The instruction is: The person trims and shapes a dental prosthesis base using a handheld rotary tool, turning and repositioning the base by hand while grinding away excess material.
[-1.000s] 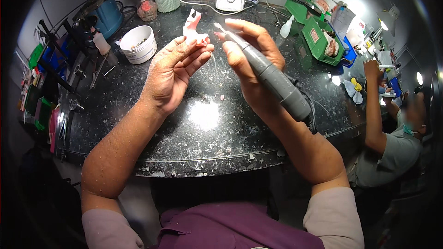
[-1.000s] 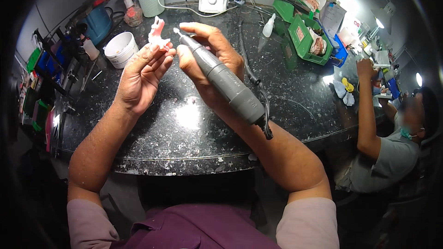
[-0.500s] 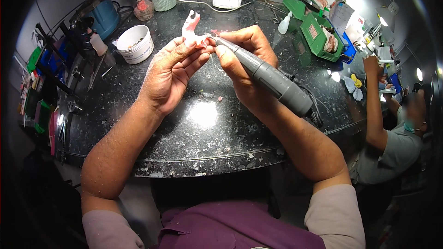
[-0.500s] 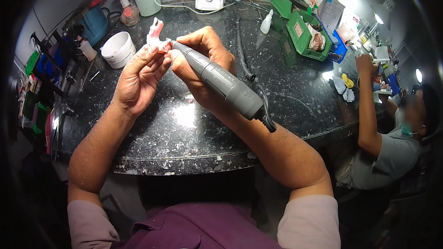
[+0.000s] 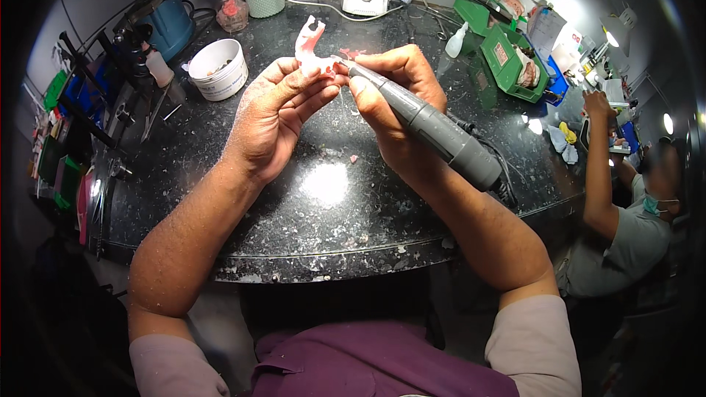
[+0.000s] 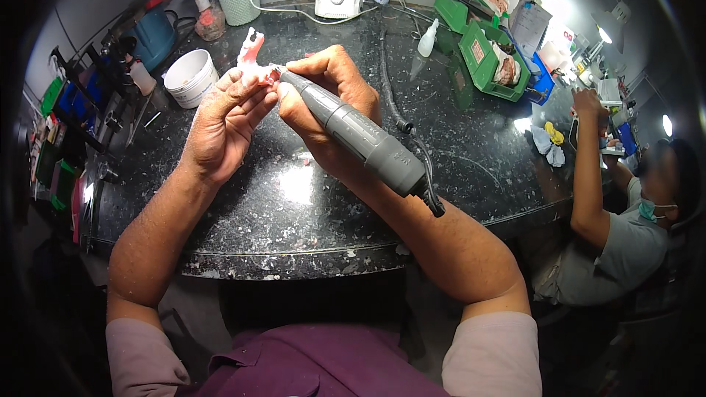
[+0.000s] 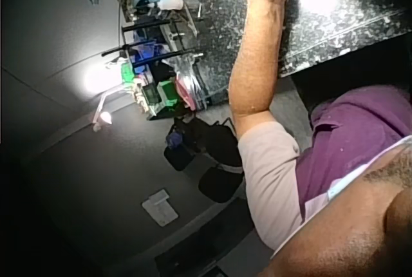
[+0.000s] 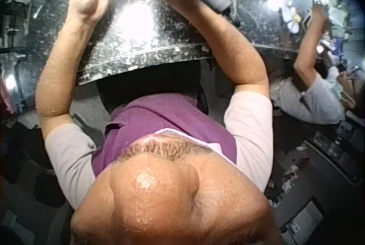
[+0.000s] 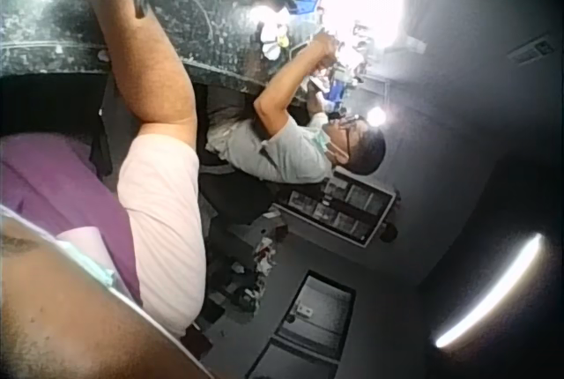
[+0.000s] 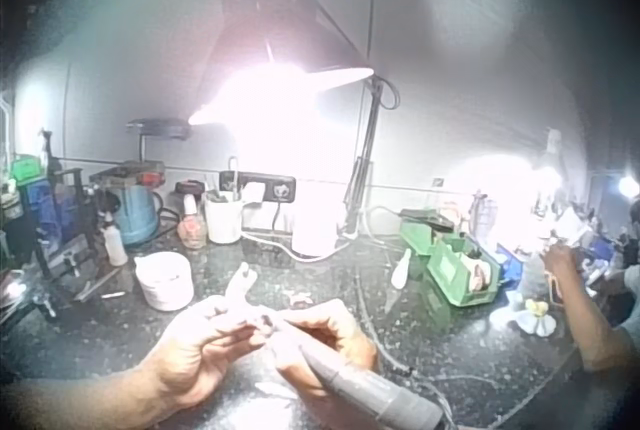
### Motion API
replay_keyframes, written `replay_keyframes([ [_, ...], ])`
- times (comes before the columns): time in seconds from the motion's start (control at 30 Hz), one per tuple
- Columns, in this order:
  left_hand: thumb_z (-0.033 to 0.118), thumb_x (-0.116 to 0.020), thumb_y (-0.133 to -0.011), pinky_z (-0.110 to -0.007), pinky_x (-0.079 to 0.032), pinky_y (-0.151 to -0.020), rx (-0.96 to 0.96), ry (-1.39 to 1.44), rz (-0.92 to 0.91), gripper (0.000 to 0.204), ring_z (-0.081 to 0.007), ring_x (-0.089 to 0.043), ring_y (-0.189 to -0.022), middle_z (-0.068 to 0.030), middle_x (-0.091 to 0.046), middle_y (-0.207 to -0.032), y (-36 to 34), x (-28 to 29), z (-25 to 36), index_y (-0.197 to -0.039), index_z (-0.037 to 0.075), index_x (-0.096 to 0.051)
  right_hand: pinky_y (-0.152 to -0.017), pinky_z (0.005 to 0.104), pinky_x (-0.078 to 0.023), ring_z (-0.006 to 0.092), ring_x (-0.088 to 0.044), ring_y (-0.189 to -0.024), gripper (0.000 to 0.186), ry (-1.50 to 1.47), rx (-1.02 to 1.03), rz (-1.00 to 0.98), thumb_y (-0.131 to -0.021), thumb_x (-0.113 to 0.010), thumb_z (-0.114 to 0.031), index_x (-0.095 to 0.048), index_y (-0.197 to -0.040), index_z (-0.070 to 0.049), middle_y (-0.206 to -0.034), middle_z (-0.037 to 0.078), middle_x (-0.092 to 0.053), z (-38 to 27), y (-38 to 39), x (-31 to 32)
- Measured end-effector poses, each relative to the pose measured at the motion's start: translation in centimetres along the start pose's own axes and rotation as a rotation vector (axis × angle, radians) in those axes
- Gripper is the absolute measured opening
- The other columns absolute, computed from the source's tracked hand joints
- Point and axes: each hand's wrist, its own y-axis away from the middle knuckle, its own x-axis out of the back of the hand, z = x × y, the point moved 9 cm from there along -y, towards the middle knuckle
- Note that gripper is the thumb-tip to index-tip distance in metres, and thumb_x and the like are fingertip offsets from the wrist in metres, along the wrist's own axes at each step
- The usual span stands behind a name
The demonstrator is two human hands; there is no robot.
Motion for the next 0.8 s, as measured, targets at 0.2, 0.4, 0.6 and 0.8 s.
replay_keyframes([
  [0.2, 0.012, -0.061, -0.096, -0.031, -0.056, -0.094, -0.027, -0.016, 0.0, 0.019, -0.0211, -0.068, -0.101, -0.0162, -0.068, -0.105, 0.2, -0.2, 0.4, -0.108, -0.001, -0.055, -0.082, 0.027, -0.053, 0.0111, -0.065, -0.092, 0.029, 0.026, -0.002, -0.004, -0.085, -0.072, -0.015, -0.058, -0.105, 0.0, -0.099, 0.01, -0.068, -0.2, 0.0, 0.0],
  [0.4, 0.011, -0.06, -0.096, -0.03, -0.055, -0.095, -0.029, -0.026, 0.0, 0.018, -0.0214, -0.068, -0.101, -0.0173, -0.069, -0.104, 0.1, -0.1, 0.5, -0.108, -0.001, -0.054, -0.082, 0.0267, -0.053, 0.0111, -0.065, -0.09, 0.027, 0.05, -0.007, -0.006, -0.085, -0.071, -0.014, -0.058, -0.104, 0.0, -0.098, 0.01, -0.068, -0.3, 0.0, -0.2],
  [0.6, 0.011, -0.058, -0.097, -0.031, -0.055, -0.095, -0.05, -0.106, -0.019, 0.018, -0.0233, -0.068, -0.102, -0.0205, -0.068, -0.106, 0.1, -0.9, 0.9, -0.108, -0.003, -0.053, -0.082, 0.0271, -0.053, 0.0108, -0.065, -0.09, 0.027, 0.047, -0.008, 0.0, -0.086, -0.07, -0.014, -0.058, -0.105, 0.0, -0.097, 0.009, -0.068, 0.0, -0.1, 0.2],
  [0.8, 0.011, -0.056, -0.098, -0.032, -0.055, -0.096, -0.065, -0.157, -0.018, 0.019, -0.0238, -0.068, -0.102, -0.0214, -0.067, -0.108, 0.0, -0.6, 1.0, -0.109, -0.004, -0.053, -0.083, 0.0271, -0.053, 0.0112, -0.065, -0.093, 0.025, 0.065, -0.013, -0.034, -0.086, -0.069, -0.013, -0.058, -0.105, 0.0, -0.099, 0.01, -0.068, -0.4, 0.0, -0.1],
])
